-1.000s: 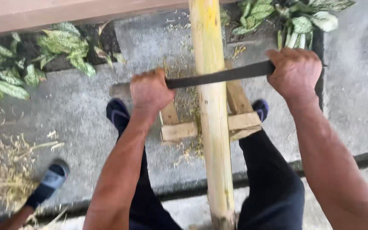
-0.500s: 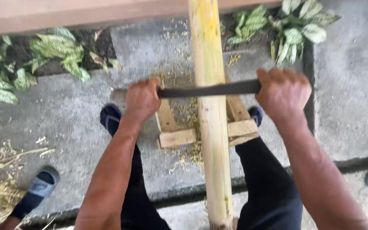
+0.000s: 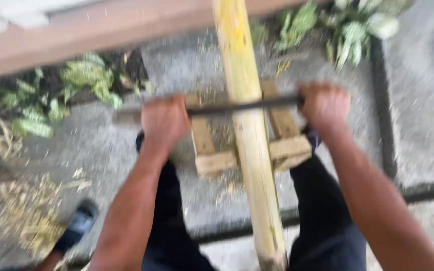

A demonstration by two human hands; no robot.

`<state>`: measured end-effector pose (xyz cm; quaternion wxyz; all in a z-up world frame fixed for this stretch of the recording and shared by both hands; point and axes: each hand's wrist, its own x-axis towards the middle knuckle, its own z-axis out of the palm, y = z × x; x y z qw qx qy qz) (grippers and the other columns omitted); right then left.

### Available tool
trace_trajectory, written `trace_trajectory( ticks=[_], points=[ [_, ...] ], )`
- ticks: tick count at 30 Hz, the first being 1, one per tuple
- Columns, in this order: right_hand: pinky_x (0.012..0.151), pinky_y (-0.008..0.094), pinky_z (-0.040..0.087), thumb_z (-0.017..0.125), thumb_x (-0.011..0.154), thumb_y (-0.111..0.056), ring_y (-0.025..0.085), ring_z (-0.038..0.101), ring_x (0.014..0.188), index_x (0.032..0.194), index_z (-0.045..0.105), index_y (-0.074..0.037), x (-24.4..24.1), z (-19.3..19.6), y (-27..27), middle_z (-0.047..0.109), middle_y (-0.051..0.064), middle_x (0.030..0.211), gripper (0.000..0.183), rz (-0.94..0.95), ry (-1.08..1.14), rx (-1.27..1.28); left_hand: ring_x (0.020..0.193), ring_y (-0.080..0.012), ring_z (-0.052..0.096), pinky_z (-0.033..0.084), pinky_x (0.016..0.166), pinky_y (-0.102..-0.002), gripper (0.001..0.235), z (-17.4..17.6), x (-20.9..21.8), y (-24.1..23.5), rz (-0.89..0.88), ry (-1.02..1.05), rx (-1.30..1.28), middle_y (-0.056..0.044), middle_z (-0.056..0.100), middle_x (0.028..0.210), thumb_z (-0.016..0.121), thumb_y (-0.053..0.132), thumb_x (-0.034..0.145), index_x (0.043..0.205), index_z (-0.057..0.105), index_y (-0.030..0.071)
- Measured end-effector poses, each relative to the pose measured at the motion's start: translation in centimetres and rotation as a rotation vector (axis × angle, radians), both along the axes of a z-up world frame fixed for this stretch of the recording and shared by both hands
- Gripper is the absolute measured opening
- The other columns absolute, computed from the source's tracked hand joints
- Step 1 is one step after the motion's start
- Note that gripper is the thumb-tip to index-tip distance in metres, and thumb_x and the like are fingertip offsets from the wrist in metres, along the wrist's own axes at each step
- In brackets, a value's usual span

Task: Scraping the outer layer of a bamboo pole with a machete while seated.

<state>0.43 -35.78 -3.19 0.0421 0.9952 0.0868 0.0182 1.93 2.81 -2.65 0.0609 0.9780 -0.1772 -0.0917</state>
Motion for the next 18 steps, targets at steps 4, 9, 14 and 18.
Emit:
trace_trajectory(
  ticks=[4, 9, 14, 18],
  points=[
    [0.065, 0.036, 0.054, 0.075, 0.080, -0.017, 0.019, 0.068, 0.073, 0.110, 0.081, -0.030, -0.3, -0.6, -0.1, 0.070, -0.001, 0.080, 0.033, 0.031, -0.037, -0.003, 0.056, -0.0339, 0.068, 0.055, 0.065, -0.048, 0.006, 1.8, 2.6, -1.1, 0.012, -0.125, 0.009, -0.016, 0.069, 0.065, 0.072, 0.015, 0.078, 0.080, 0.069, 0.010],
    [0.067, 0.034, 0.055, 0.072, 0.099, -0.024, 0.016, 0.067, 0.068, 0.112, 0.080, -0.031, -6.6, -2.7, 1.2, 0.071, -0.003, 0.082, 0.017, -0.129, 0.256, 0.191, 0.064, -0.0348, 0.070, 0.054, 0.063, -0.049, 0.004, 3.2, 0.4, -1.2, 0.037, -0.016, 0.107, -0.015, 0.072, 0.073, 0.068, 0.016, 0.083, 0.083, 0.070, 0.012],
    [0.066, 0.035, 0.056, 0.077, 0.086, -0.029, 0.017, 0.069, 0.073, 0.106, 0.082, -0.031, 0.9, -2.5, -0.2, 0.072, -0.001, 0.082, 0.021, -0.084, 0.101, 0.130, 0.070, -0.0337, 0.073, 0.055, 0.069, -0.048, 0.016, 4.4, 2.5, -2.3, 0.038, 0.117, 0.199, -0.017, 0.073, 0.076, 0.071, 0.020, 0.076, 0.086, 0.069, 0.009],
    [0.069, 0.035, 0.055, 0.076, 0.087, -0.023, 0.017, 0.070, 0.076, 0.113, 0.082, -0.032, -1.1, -4.2, -1.3, 0.074, -0.003, 0.086, 0.028, -0.008, 0.053, 0.148, 0.070, -0.0330, 0.073, 0.055, 0.073, -0.049, 0.005, 4.2, 1.7, -2.7, 0.032, -0.048, 0.156, -0.014, 0.073, 0.077, 0.070, 0.015, 0.088, 0.089, 0.070, 0.010]
  ],
)
